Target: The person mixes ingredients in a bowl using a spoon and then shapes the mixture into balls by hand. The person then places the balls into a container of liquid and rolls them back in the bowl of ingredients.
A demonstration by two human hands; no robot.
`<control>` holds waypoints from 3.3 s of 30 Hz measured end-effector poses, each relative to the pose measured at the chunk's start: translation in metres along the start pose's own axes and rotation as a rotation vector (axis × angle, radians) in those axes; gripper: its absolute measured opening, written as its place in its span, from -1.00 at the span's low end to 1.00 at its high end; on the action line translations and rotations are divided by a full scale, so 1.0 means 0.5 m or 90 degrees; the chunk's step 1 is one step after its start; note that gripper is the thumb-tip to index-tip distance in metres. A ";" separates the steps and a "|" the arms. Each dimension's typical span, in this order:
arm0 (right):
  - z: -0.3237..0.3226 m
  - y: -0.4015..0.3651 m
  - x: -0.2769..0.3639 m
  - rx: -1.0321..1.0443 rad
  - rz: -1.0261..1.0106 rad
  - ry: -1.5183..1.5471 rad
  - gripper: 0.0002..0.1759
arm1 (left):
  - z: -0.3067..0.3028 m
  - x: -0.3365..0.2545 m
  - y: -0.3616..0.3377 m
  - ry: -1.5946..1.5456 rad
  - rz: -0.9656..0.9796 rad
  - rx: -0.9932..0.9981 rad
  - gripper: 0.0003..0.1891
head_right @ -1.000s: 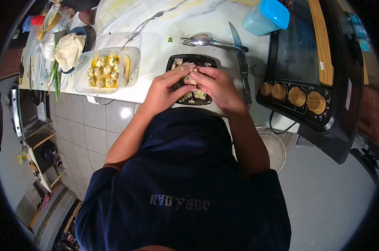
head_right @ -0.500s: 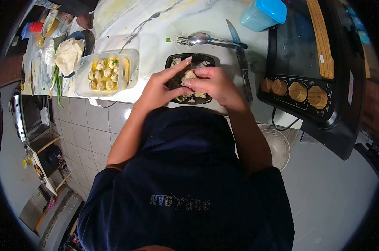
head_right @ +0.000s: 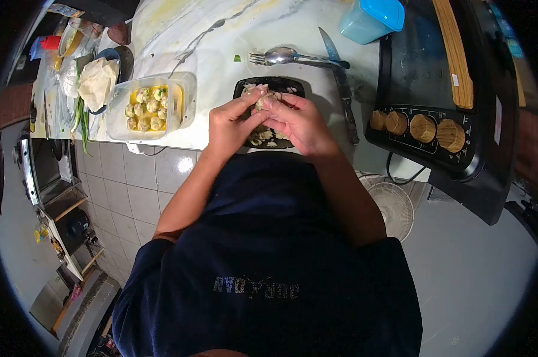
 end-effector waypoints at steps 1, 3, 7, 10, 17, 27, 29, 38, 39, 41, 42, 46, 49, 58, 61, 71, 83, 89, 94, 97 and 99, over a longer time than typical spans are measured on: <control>-0.004 0.002 0.001 0.000 0.000 0.001 -0.67 | 0.000 -0.001 -0.001 0.014 -0.009 0.005 -0.55; -0.012 0.006 0.002 0.032 0.025 -0.042 -0.66 | -0.010 -0.004 0.011 -0.051 0.002 0.074 -0.54; -0.024 0.001 0.018 0.009 0.095 -0.178 -0.66 | -0.022 -0.014 0.031 -0.100 0.067 0.185 -0.51; -0.006 0.001 0.021 0.072 0.111 -0.259 -0.64 | -0.013 -0.003 0.025 -0.053 0.062 0.235 -0.54; 0.013 0.000 0.037 0.079 0.042 -0.150 -0.58 | -0.010 -0.009 0.001 0.029 0.101 0.072 -0.52; 0.001 -0.006 0.020 -0.007 0.109 -0.065 -0.61 | -0.006 -0.020 -0.006 -0.005 0.115 0.047 -0.59; -0.001 -0.009 0.018 -0.007 0.110 -0.081 -0.62 | -0.002 -0.018 -0.008 -0.006 0.121 0.054 -0.59; 0.013 -0.015 0.025 -0.007 0.077 0.005 -0.63 | 0.000 -0.016 -0.005 -0.012 0.064 0.019 -0.60; 0.017 -0.016 0.025 0.007 0.068 0.059 -0.62 | 0.000 -0.016 -0.004 -0.011 0.064 0.019 -0.60; 0.016 -0.015 0.015 0.003 0.043 -0.004 -0.61 | -0.001 -0.021 -0.004 -0.003 0.087 0.012 -0.59; 0.013 -0.016 0.013 -0.001 0.019 -0.068 -0.60 | -0.001 -0.021 -0.004 -0.003 0.086 0.012 -0.59; 0.010 -0.012 0.014 0.003 0.026 -0.081 -0.61 | 0.003 -0.021 -0.003 0.019 0.101 0.031 -0.59; 0.024 -0.015 0.006 -0.029 0.036 0.070 -0.65 | 0.007 -0.023 0.000 0.046 0.098 0.005 -0.58; 0.022 -0.007 0.039 0.022 -0.055 -0.152 -0.69 | 0.009 -0.025 0.006 -0.032 0.022 0.059 -0.49; 0.015 -0.011 0.047 0.093 0.027 -0.237 -0.69 | -0.014 -0.021 0.022 -0.148 -0.034 0.145 -0.47; 0.005 -0.014 0.055 -0.012 -0.012 -0.182 -0.54 | 0.010 -0.020 0.010 0.010 0.050 0.146 -0.58; 0.004 -0.004 0.047 0.123 -0.018 -0.353 -0.72 | 0.000 -0.027 0.024 -0.058 0.100 0.169 -0.58; 0.013 -0.018 0.041 0.013 -0.056 -0.134 -0.66 | 0.007 -0.019 0.011 0.003 0.031 0.069 -0.61; -0.002 -0.009 0.022 0.026 -0.071 -0.108 -0.63 | -0.004 -0.026 0.006 -0.022 0.053 -0.028 -0.59; 0.000 -0.013 0.045 0.092 0.014 -0.204 -0.65 | -0.014 -0.041 0.030 -0.072 0.080 0.079 -0.56; -0.006 -0.009 0.043 0.120 0.071 -0.265 -0.68 | -0.017 -0.041 0.037 -0.096 0.096 0.129 -0.55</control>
Point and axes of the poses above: each hand's wrist, its own y-axis towards the middle knuckle, its own z-axis out of the palm, x = y × z, the point moved 7 cm from there along y, towards the middle knuckle, and after that the axes turned 2 degrees about -x, right-handed, at the moved point
